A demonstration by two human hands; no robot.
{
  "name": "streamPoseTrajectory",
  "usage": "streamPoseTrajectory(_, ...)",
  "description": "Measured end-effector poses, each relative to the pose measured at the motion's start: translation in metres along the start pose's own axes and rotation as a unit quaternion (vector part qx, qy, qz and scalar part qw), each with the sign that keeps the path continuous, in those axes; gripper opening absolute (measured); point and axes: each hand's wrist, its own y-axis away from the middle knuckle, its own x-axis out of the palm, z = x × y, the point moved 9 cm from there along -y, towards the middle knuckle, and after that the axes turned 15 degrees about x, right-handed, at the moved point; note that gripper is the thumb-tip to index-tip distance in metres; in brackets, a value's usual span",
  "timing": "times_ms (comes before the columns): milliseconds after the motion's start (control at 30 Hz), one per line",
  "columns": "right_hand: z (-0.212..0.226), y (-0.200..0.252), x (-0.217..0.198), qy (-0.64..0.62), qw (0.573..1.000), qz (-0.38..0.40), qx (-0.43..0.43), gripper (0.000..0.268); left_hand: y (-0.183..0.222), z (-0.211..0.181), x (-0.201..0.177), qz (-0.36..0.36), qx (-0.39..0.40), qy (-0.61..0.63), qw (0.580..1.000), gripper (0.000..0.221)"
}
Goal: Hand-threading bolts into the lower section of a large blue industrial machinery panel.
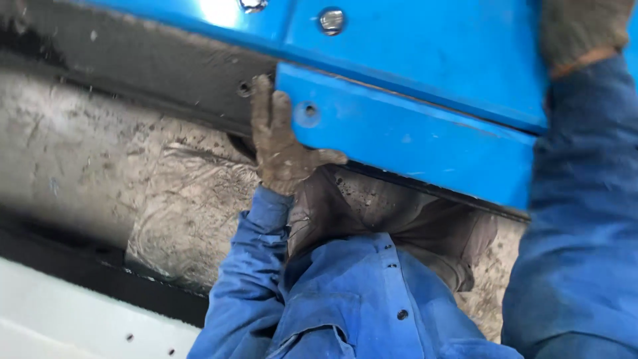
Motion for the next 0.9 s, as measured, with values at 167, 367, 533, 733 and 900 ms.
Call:
streamPoseTrajectory(167,0.342,0.064,0.023,-0.034,0.997,0.07,0.017,0.023,0.007,0.006,-0.001,0.003,-0.011,0.007,1.0,0.13)
streamPoseTrajectory(367,0.465,0.134,0.014,-0.415,0.895,0.136,0.086,0.018,0.011,0.01,0.002,0.009,-0.014,0.061,0.998,0.129)
streamPoseTrajectory(533,0.465,0.156,0.047,-0.708,0.638,0.24,0.182,0.029,0.0,0.01,-0.015,-0.041,0.006,-0.042,0.998,0.128)
streamPoseTrajectory(733,0.449,0.166,0.074,-0.633,0.681,0.248,0.272,0.033,0.014,0.021,-0.002,0.039,-0.017,-0.052,0.998,0.124)
streamPoseTrajectory(900,0.484,0.146,0.076,-0.405,0.848,0.274,0.202,0.048,0.023,0.024,-0.003,0.006,-0.001,-0.023,1.0,0.125)
